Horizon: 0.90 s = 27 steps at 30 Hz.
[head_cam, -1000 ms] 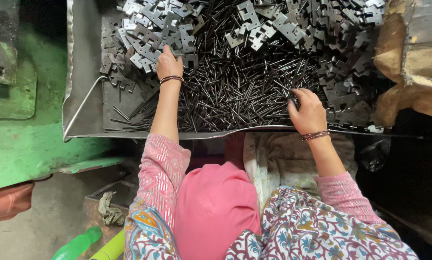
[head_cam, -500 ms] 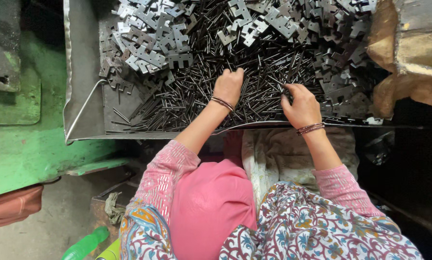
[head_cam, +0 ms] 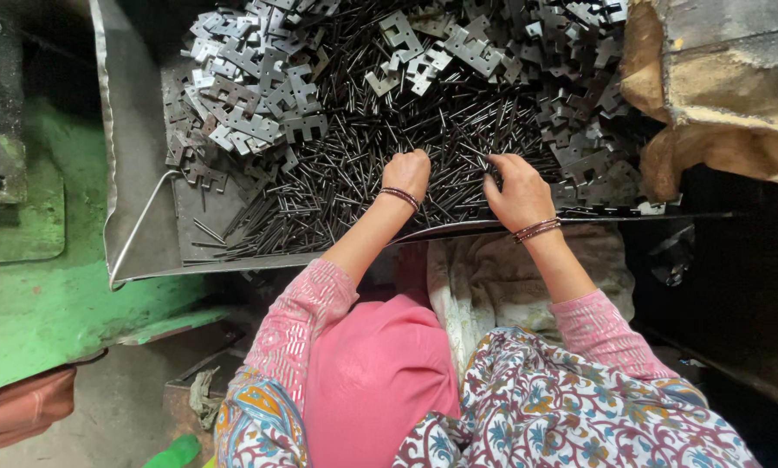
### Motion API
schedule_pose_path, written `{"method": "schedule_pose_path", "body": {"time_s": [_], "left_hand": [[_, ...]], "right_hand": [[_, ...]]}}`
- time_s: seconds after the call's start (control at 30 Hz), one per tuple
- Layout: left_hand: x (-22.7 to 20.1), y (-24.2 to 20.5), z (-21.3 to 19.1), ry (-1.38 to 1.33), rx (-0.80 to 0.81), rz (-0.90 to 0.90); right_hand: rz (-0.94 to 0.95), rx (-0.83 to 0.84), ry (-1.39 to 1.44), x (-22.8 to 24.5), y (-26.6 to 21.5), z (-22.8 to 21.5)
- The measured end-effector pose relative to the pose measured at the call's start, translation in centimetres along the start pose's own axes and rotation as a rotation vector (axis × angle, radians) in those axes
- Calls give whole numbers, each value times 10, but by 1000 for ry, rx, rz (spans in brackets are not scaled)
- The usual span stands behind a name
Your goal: The person repeatedly picks small metal plates and pins from a metal tray and inserts the pins into the plates by hand. The assembled units are placed back into the same tray. The task continues throughout the clip with no visible change in the overall pile.
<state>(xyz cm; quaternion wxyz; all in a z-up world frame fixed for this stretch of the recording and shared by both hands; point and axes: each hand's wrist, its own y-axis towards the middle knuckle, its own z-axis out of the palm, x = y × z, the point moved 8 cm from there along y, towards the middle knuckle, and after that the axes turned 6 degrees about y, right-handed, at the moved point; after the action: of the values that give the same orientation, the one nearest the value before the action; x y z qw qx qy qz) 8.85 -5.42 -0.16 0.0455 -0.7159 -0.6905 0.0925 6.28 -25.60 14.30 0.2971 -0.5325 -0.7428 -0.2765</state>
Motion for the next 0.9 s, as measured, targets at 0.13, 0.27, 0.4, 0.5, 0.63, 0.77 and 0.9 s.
{"method": "schedule_pose_path", "body": {"time_s": [0.13,0.27,0.4,0.5,0.63,0.77,0.9], "left_hand": [[5,8,-2,-43,22,-32],[20,-1,-16,-164,60,-95],[49,-7,-41,-408,23,-88],[72,-11,-52,-704,-43,-149],[69,-17,-32,-1331,61,-276],[42,-23,-16,-1720,151,-237],[25,-32,-23,-1698,243,-85]], "right_hand": [[-4,-10,-13,4,0,-1],[5,-10,-8,3,1,-2],[17,-10,-20,-1,0,0],[22,-9,-18,0,-2,3],[5,-15,-26,2,3,3],[21,21,-75,-2,1,6],[4,43,84,11,5,18]]}}
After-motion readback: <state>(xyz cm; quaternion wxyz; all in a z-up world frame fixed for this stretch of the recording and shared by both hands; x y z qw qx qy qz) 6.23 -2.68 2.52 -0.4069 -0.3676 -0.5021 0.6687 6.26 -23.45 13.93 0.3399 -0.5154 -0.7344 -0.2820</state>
